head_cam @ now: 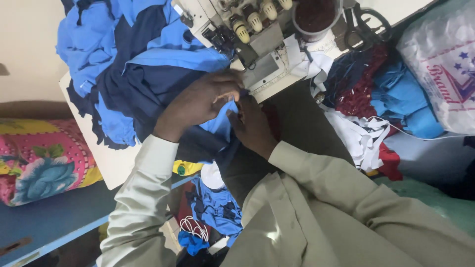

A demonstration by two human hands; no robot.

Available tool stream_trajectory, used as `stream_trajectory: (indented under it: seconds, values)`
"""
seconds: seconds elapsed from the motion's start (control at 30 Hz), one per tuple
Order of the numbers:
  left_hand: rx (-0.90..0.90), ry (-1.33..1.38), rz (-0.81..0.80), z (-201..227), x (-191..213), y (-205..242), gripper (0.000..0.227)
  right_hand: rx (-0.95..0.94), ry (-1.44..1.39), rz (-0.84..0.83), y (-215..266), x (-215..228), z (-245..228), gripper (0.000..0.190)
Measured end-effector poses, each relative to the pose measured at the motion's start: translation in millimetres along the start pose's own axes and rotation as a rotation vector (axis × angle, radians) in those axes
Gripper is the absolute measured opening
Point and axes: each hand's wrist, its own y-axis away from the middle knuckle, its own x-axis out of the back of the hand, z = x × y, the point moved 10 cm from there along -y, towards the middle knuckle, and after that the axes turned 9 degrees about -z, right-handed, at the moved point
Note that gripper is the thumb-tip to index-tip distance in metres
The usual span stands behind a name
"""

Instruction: Sorting and arranging blue fabric pieces on a work table in preparation for sewing

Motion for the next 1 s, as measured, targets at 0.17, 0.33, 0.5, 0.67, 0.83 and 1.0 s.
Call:
stream_trajectory:
  seconds: [0.17, 0.33, 0.5, 0.67, 0.83, 1.0]
  values:
    - [0.173, 0.268, 0.008, -30, 14, 17, 0.018, 0.013, -0.550, -0.204, -1, -27, 21, 0.017]
    - [0.221, 0.297, 0.051, -41, 28, 21, 0.016, -0.283, -1.064, -0.245, 2, -21, 26, 0.019]
    - [0.069, 0.243, 0.158, -13, 63, 5, 0.042, 0.275, -0.078, -0.234, -40, 80, -65, 0.051]
    - [0.047, 0.280, 0.225, -14, 55, -4, 0.017, 0.074, -0.322, -0.017, -35, 89, -33, 0.026]
    - [0.037, 0.506, 0.226, -16, 35, 2, 0.010, -0.236, -1.113, -0.182, 0, 18, 5, 0.012]
    - [0.208, 0.361, 0.111, -27, 23, 4, 0.012, -0.141, -0.933, -0.351, 11, -6, 35, 0.017]
